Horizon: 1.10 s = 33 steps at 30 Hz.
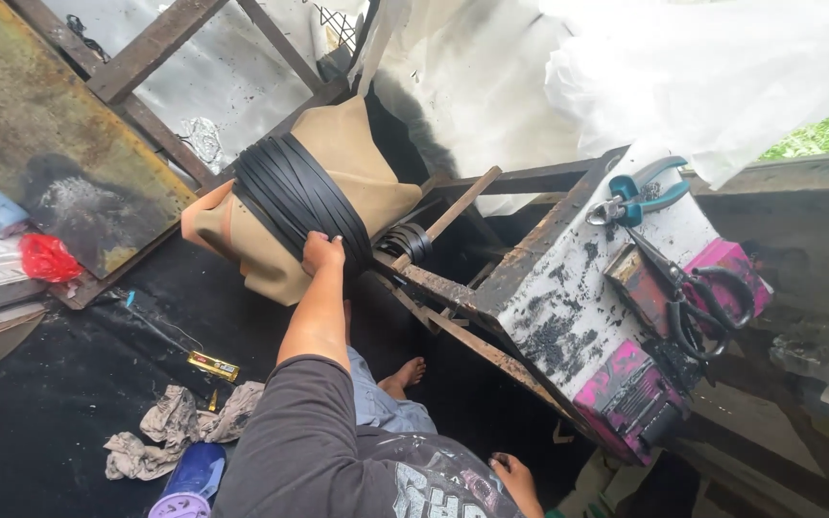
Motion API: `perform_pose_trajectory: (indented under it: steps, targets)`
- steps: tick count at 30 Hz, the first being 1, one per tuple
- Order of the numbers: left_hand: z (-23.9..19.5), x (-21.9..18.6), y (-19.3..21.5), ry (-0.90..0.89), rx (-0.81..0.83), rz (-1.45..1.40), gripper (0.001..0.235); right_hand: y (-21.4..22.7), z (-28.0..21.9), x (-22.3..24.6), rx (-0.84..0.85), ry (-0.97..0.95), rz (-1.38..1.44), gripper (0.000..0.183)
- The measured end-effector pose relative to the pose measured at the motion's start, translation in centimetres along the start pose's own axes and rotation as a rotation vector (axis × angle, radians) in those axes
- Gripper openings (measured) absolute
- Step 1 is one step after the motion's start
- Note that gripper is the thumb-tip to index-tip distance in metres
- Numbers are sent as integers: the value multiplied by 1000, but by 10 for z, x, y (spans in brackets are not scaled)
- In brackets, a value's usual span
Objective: The person is dyeing the edges of long leather straps by pulling them through a manual dyeing roller and then hanging them on a line with clothespins.
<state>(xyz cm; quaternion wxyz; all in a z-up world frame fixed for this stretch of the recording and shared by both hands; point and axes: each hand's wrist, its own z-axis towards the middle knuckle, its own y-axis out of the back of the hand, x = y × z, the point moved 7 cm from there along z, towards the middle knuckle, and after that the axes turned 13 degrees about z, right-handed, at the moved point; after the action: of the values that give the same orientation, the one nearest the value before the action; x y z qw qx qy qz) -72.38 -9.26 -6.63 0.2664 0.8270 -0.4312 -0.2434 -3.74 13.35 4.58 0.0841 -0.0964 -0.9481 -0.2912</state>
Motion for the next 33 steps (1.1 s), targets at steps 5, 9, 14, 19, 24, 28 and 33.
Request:
perform_pose_trajectory:
  steps: [5, 9, 14, 19, 24, 28, 33]
  targets:
    - [0, 3, 7, -5, 3, 79, 24, -8, -1, 8, 58, -33, -23, 39]
    - [-2, 12, 1, -21, 33, -127, 34, -31, 39, -17, 145, 82, -163, 39]
    - [-46, 18, -7, -153, 373, -725, 17, -84, 25, 100, 333, 399, -151, 42]
    - [-124, 39, 11, -224, 653, -1113, 21, -60, -114, 358, 488, 535, 103, 45]
    - [-199, 50, 26, -288, 794, -1216, 24, -77, -159, 457, 518, 926, 86, 54]
    - [-237, 51, 43, -298, 804, -1200, 25, -109, -124, 437, 675, 767, 147, 25]
    - [-200, 48, 39, -332, 687, -1158, 28, -83, -128, 399, 648, 650, 253, 23]
